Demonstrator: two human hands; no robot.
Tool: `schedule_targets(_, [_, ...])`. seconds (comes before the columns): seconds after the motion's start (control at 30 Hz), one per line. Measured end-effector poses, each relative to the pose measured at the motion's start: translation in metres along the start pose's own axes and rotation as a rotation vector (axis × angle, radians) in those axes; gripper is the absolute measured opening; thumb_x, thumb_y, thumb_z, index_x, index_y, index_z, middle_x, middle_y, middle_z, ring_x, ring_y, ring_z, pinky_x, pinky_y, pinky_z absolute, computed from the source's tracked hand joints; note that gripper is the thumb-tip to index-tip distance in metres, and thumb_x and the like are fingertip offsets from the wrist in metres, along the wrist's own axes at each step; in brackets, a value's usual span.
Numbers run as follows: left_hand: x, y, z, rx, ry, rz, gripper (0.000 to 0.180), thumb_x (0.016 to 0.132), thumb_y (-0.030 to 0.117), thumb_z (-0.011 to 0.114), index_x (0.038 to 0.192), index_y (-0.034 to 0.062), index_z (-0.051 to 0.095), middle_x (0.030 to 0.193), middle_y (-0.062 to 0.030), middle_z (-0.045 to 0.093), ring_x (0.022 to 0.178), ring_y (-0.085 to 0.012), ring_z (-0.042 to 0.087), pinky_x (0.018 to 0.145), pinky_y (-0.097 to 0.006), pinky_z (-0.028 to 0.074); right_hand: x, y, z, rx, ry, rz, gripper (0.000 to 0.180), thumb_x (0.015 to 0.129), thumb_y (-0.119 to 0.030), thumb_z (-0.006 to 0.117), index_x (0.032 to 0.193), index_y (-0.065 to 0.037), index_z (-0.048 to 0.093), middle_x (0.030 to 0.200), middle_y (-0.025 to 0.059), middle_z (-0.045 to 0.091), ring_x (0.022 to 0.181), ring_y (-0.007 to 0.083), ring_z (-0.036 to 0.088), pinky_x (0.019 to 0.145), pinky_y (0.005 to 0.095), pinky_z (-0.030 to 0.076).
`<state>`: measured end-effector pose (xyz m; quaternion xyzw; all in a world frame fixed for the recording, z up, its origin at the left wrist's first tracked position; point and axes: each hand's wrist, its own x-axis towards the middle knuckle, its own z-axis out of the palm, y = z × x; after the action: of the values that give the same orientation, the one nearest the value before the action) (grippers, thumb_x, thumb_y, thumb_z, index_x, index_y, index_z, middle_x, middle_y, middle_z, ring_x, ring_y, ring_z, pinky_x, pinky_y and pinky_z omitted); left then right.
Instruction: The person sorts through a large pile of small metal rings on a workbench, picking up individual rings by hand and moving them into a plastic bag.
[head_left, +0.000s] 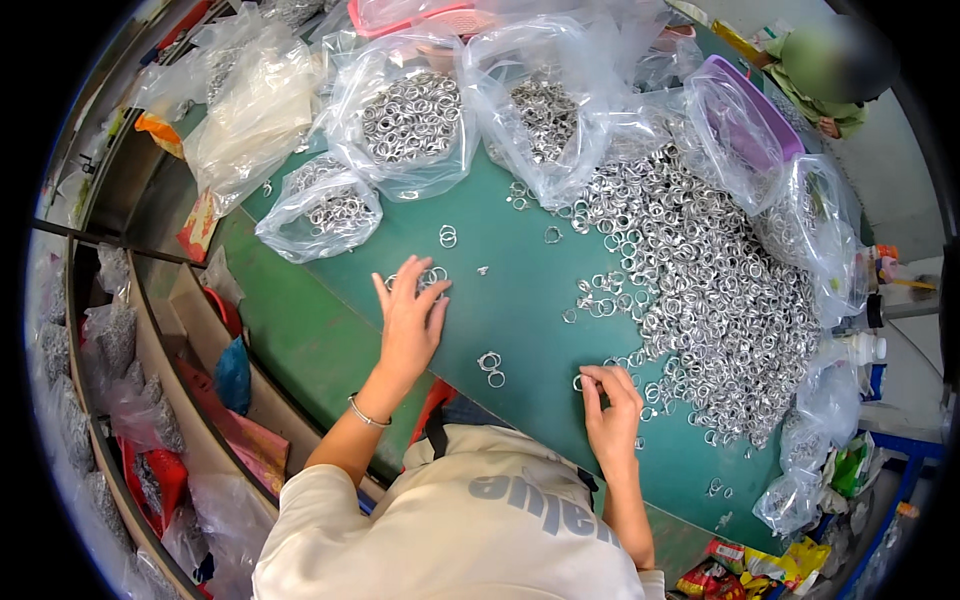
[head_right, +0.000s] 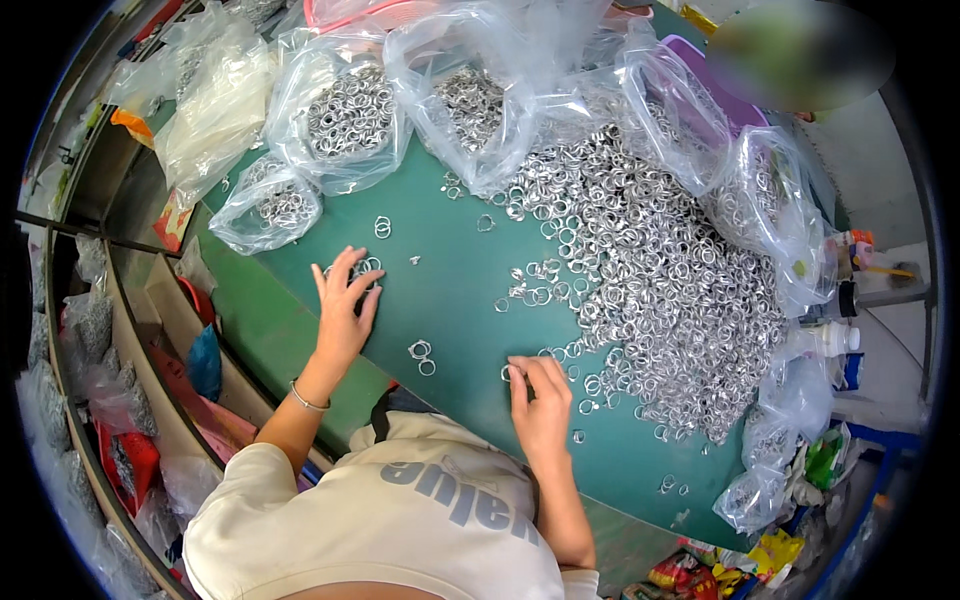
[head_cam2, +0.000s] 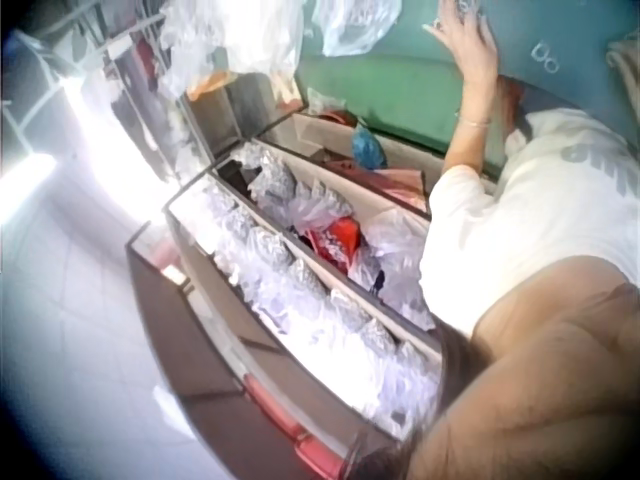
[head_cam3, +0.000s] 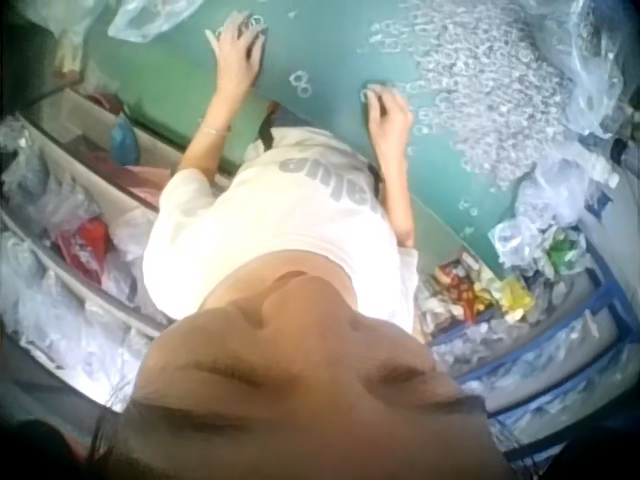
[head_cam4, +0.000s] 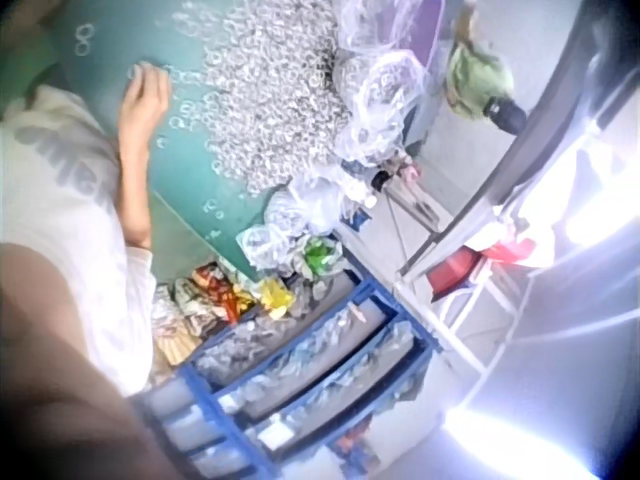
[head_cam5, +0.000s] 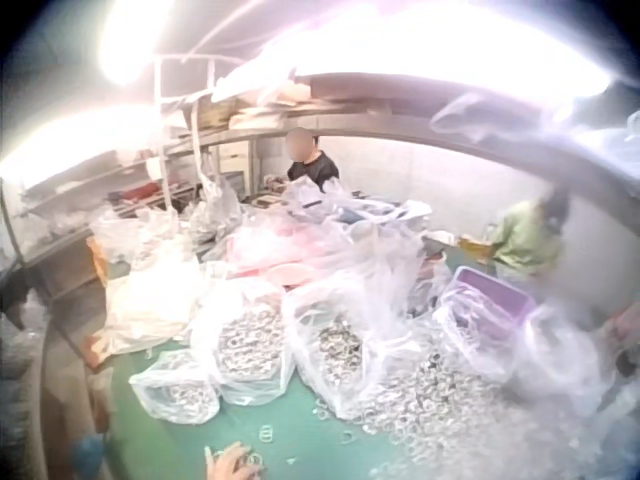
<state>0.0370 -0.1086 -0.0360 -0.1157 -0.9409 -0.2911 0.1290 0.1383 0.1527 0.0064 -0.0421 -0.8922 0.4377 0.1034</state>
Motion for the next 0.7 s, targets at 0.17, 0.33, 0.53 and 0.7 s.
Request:
schedule_targets(0.17, [0.008,0.037,-0.007,-0.141,-0.012,0.087,0.029,0.08,-0.002,0.069,0.108,0.0062,0.065,0.125,-0.0126,0.056,0.12,-0.0345,0.051,0.108,-0.059,0.024,0.015,-0.005,0.009,0.399,-0.011,0.295,0.011,0.09,-0.003,0.064,0.099,0.0,0.069,0.081,0.0037,0.064,0.066,0.0095,0.054,0.061,0.0224,0.043])
schedule_targets(0.33, [-0.007,0.09,-0.005,-0.623,-0.323,0.11,0.037,0.077,0.001,0.075,0.112,0.0026,0.063,0.106,-0.0117,0.062,0.092,-0.0257,0.06,0.083,-0.035,0.049,0.019,-0.009,0.005,0.755,-0.079,0.536,0.014,0.093,-0.007,0.064,0.104,-0.001,0.069,0.084,0.0013,0.066,0.07,0.0051,0.054,0.062,0.0192,0.042])
schedule_targets(0.53, [-0.015,0.104,0.011,-0.825,-0.438,0.034,0.036,0.079,0.0,0.074,0.113,0.001,0.063,0.092,-0.0094,0.063,0.079,-0.0175,0.061,0.073,-0.03,0.052,0.002,-0.013,0.016,0.875,-0.093,0.452,0.022,0.092,-0.004,0.064,0.113,0.002,0.065,0.094,0.0039,0.068,0.079,0.0062,0.059,0.067,0.0199,0.046])
schedule_targets(0.7, [-0.014,0.093,0.009,-0.77,-0.353,-0.029,0.028,0.079,0.0,0.074,0.106,-0.0006,0.065,0.083,-0.0101,0.062,0.074,-0.0173,0.062,0.069,-0.029,0.052,0.015,0.005,0.006,0.547,-0.008,0.322,0.023,0.093,-0.003,0.062,0.115,0.0,0.065,0.095,0.0028,0.065,0.076,0.006,0.056,0.069,0.0202,0.046])
